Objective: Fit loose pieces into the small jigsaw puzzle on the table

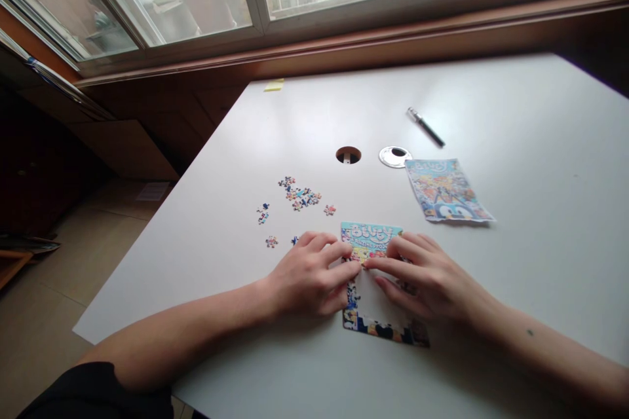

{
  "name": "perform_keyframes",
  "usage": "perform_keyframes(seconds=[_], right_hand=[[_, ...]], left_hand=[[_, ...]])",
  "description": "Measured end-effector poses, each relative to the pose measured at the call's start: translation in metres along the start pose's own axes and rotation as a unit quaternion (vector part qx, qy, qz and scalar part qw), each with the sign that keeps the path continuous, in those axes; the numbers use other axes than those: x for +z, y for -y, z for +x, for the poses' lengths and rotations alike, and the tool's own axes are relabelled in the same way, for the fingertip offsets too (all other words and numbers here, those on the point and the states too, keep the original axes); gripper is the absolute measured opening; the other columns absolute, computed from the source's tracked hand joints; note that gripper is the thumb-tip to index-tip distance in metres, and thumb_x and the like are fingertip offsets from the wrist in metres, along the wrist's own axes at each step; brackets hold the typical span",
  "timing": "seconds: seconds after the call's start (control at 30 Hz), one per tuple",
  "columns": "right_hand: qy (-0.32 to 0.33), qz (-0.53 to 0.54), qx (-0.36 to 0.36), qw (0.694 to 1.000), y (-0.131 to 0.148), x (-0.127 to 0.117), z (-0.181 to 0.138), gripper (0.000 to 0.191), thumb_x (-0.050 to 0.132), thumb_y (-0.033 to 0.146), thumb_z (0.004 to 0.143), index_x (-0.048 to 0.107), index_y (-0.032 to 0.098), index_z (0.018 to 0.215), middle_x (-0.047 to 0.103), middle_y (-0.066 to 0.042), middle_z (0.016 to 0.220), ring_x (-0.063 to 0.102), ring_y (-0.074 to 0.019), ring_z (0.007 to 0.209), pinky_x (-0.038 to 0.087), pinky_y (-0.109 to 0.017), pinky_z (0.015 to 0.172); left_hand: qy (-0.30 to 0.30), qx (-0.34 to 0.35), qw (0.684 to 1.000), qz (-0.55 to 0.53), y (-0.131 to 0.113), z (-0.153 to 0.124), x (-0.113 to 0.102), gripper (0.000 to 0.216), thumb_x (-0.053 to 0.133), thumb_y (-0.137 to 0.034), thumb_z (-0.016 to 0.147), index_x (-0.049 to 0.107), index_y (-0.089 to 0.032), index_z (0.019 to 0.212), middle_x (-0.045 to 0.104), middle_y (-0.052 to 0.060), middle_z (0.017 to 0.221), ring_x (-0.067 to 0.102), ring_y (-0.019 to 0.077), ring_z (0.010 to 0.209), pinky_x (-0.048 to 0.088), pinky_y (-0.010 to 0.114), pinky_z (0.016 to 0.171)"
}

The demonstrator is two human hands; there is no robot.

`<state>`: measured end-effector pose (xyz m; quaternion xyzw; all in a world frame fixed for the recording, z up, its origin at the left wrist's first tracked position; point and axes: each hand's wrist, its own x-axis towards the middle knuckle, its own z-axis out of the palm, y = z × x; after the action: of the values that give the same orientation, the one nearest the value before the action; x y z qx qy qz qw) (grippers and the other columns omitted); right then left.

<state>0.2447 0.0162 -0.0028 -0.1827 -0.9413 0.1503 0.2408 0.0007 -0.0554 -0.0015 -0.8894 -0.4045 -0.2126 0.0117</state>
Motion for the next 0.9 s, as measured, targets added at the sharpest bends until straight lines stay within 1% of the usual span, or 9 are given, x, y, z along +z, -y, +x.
perform_keyframes(seconds=[0.1, 0.17, 0.23, 0.33, 0.4, 0.47, 0.6, 0.73, 0.9], right_hand=[[-0.006, 0.010, -0.004, 1.000, -0.001, 0.001, 0.000, 0.024, 0.059, 0.017, 0.092, 0.064, 0.024, 0.115, 0.054, -0.004, 0.083, 0.047, -0.0189, 0.076, 0.040, -0.036, 0.073], [-0.017, 0.030, -0.005, 0.999, -0.003, 0.000, -0.001, 0.026, 0.059, 0.016, 0.092, 0.062, 0.022, 0.117, 0.055, -0.004, 0.084, 0.048, -0.0187, 0.075, 0.041, -0.036, 0.074], [-0.039, 0.065, 0.014, 0.997, -0.004, -0.002, 0.000, 0.022, 0.058, 0.014, 0.091, 0.062, 0.020, 0.112, 0.056, -0.004, 0.082, 0.049, -0.0180, 0.074, 0.042, -0.035, 0.072], [-0.082, 0.127, 0.071, 0.986, -0.005, -0.007, 0.001, 0.009, 0.055, 0.012, 0.093, 0.060, 0.020, 0.093, 0.055, -0.002, 0.075, 0.049, -0.0156, 0.068, 0.041, -0.030, 0.064], [-0.096, 0.151, 0.105, 0.978, -0.006, -0.010, 0.001, 0.011, 0.054, 0.014, 0.094, 0.058, 0.020, 0.086, 0.054, -0.001, 0.072, 0.049, -0.0147, 0.065, 0.040, -0.029, 0.060], [-0.097, 0.157, 0.124, 0.975, -0.006, -0.011, 0.001, 0.011, 0.054, 0.016, 0.094, 0.058, 0.020, 0.084, 0.054, -0.001, 0.071, 0.049, -0.0147, 0.064, 0.040, -0.029, 0.058], [-0.098, 0.158, 0.137, 0.973, -0.006, -0.011, 0.000, 0.012, 0.054, 0.019, 0.095, 0.059, 0.020, 0.084, 0.054, -0.002, 0.071, 0.049, -0.0153, 0.063, 0.041, -0.031, 0.058], [-0.090, 0.166, 0.148, 0.971, -0.007, -0.010, 0.001, 0.013, 0.054, 0.021, 0.095, 0.059, 0.020, 0.083, 0.056, -0.002, 0.071, 0.050, -0.0152, 0.064, 0.041, -0.030, 0.058], [-0.084, 0.173, 0.149, 0.970, -0.009, -0.010, 0.000, 0.014, 0.054, 0.021, 0.095, 0.058, 0.020, 0.081, 0.056, -0.001, 0.071, 0.051, -0.0146, 0.063, 0.042, -0.029, 0.058]], left_hand=[[-0.004, 0.002, 1.000, -0.013, 0.002, 0.004, -0.006, 0.030, 0.056, -0.022, 0.086, 0.064, -0.020, 0.115, 0.067, 0.006, 0.112, 0.055, 0.0234, 0.105, 0.041, 0.039, 0.089], [-0.010, -0.021, 1.000, -0.021, 0.014, 0.008, -0.016, 0.023, 0.055, -0.020, 0.089, 0.065, -0.020, 0.110, 0.069, 0.005, 0.107, 0.057, 0.0202, 0.101, 0.041, 0.036, 0.088], [-0.025, -0.088, 0.996, 0.013, 0.036, 0.012, -0.030, 0.016, 0.053, -0.016, 0.092, 0.067, -0.019, 0.097, 0.070, 0.004, 0.098, 0.058, 0.0182, 0.095, 0.041, 0.035, 0.087], [-0.009, -0.179, 0.977, 0.117, 0.077, 0.014, -0.047, 0.017, 0.055, -0.016, 0.092, 0.072, -0.020, 0.091, 0.070, 0.005, 0.099, 0.056, 0.0216, 0.097, 0.038, 0.038, 0.086], [0.007, -0.192, 0.971, 0.142, 0.098, 0.012, -0.053, 0.020, 0.055, -0.018, 0.092, 0.074, -0.022, 0.095, 0.070, 0.005, 0.102, 0.055, 0.0221, 0.096, 0.038, 0.038, 0.084], [0.039, -0.173, 0.974, 0.143, 0.108, 0.009, -0.055, 0.020, 0.056, -0.022, 0.094, 0.075, -0.026, 0.096, 0.070, 0.005, 0.102, 0.055, 0.0221, 0.097, 0.038, 0.037, 0.083], [0.094, -0.149, 0.979, 0.105, 0.108, 0.006, -0.061, 0.020, 0.056, -0.022, 0.094, 0.076, -0.025, 0.090, 0.071, 0.004, 0.093, 0.058, 0.0203, 0.093, 0.039, 0.036, 0.084], [0.127, -0.187, 0.974, 0.007, 0.105, 0.008, -0.071, 0.017, 0.057, -0.017, 0.091, 0.071, -0.019, 0.082, 0.069, 0.004, 0.092, 0.061, 0.0175, 0.085, 0.045, 0.031, 0.079], [0.120, -0.207, 0.970, -0.046, 0.107, 0.008, -0.074, 0.017, 0.057, -0.020, 0.091, 0.073, -0.022, 0.097, 0.069, 0.004, 0.095, 0.063, 0.0177, 0.087, 0.048, 0.029, 0.078]])
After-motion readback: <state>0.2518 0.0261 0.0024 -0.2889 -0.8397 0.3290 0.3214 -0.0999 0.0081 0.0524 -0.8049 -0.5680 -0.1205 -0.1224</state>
